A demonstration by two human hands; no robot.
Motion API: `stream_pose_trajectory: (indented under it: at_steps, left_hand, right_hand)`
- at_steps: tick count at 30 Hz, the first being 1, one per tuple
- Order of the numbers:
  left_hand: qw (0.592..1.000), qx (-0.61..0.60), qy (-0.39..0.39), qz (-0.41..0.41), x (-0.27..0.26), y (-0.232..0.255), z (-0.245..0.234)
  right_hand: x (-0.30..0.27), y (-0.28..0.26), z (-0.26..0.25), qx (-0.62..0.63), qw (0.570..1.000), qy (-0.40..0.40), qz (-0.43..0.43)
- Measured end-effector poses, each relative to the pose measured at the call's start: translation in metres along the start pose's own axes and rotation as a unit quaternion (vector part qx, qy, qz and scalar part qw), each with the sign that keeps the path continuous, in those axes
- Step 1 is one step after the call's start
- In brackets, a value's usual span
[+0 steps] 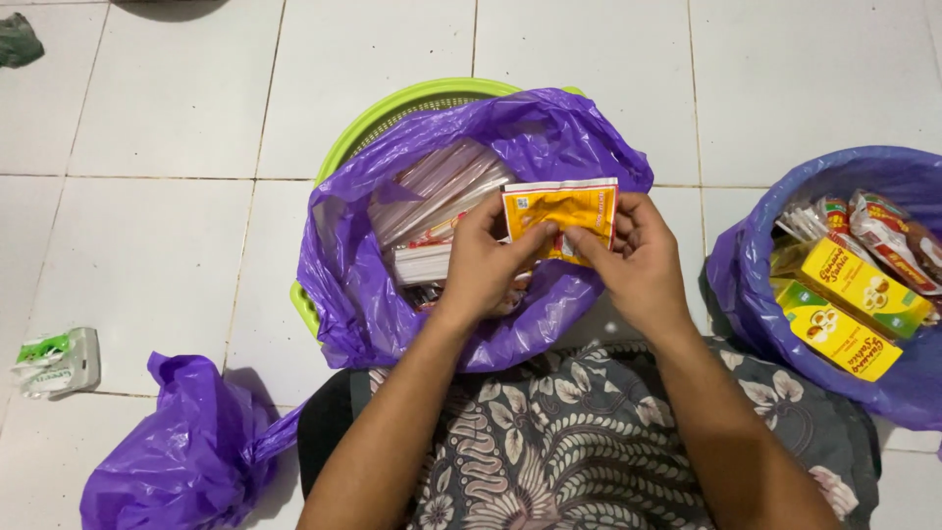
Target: Organizing and sorting packets of instant noodles and straws into plastic baskets on the floor.
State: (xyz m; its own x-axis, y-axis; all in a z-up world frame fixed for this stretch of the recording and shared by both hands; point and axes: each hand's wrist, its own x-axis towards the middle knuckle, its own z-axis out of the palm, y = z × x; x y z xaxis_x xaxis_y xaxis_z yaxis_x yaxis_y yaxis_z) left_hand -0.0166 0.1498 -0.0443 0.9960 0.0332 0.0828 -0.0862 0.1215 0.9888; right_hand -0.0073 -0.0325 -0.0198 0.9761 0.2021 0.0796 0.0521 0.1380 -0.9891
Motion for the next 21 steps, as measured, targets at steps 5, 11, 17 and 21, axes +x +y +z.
stream_pose_trajectory:
  at_steps: [5,11,17,21]
  left_hand:
    - [1.000,0.009,0.004,0.010,-0.006,0.007,0.012]
    - [0.959,0.250,0.076,0.112,-0.010,0.011,0.020]
    - [0.971,0.199,0.101,0.089,-0.013,0.010,0.025]
    - [0.960,0.230,0.064,0.148,-0.015,0.013,0.021]
  right_hand:
    - [-0.003,0.012,-0.007,-0.070,0.997,0.034,-0.022]
    - [-0.010,0.001,0.008,-0.174,0.978,0.096,-0.061]
    - [-0.013,0.003,0.010,-0.328,0.923,0.118,-0.163]
    - [-0.013,0.006,0.009,-0.368,0.898,0.137,-0.200]
